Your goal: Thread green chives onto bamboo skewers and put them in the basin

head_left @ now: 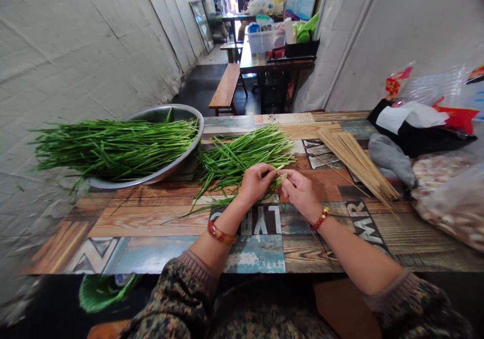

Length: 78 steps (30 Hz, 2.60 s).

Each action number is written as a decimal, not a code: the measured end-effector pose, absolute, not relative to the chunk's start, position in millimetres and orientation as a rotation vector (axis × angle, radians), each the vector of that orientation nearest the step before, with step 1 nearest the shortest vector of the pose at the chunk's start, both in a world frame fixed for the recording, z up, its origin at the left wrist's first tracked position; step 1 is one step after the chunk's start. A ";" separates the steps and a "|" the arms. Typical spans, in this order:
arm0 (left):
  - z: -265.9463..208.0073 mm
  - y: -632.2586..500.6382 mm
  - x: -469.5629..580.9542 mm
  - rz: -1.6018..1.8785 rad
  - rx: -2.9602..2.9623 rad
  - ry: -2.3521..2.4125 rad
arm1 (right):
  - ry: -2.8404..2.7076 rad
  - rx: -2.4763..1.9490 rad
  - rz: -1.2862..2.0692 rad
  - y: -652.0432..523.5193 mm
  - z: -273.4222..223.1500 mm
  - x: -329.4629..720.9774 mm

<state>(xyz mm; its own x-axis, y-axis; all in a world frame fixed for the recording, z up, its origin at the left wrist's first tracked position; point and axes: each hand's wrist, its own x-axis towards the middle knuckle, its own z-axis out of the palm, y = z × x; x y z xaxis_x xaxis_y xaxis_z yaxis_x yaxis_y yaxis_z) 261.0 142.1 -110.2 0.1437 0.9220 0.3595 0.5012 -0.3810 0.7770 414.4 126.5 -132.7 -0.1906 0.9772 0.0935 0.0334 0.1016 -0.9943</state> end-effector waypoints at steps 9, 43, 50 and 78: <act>-108.8 141.2 259.3 1.105 1.965 1.369 | -1.396 -1.051 1.289 123.4 -129.9 414.6; -91.7 120.4 267.6 0.427 2.579 1.471 | -1.371 -1.085 1.232 127.9 -136.1 417.0; -98.3 138.3 252.3 0.994 2.276 1.365 | -1.441 -1.072 1.224 129.4 -132.6 415.5; -93.9 160.1 260.4 1.024 2.248 1.504 | -1.441 -1.020 1.253 129.0 -118.6 432.1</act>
<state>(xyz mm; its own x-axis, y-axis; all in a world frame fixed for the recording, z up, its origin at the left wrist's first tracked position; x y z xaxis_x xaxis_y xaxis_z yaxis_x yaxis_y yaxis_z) 260.4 160.1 -93.9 0.2206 0.8835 0.4132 0.7084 -0.4363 0.5548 432.1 129.0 -118.6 -0.2133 0.9688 0.1258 0.0095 0.1308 -0.9914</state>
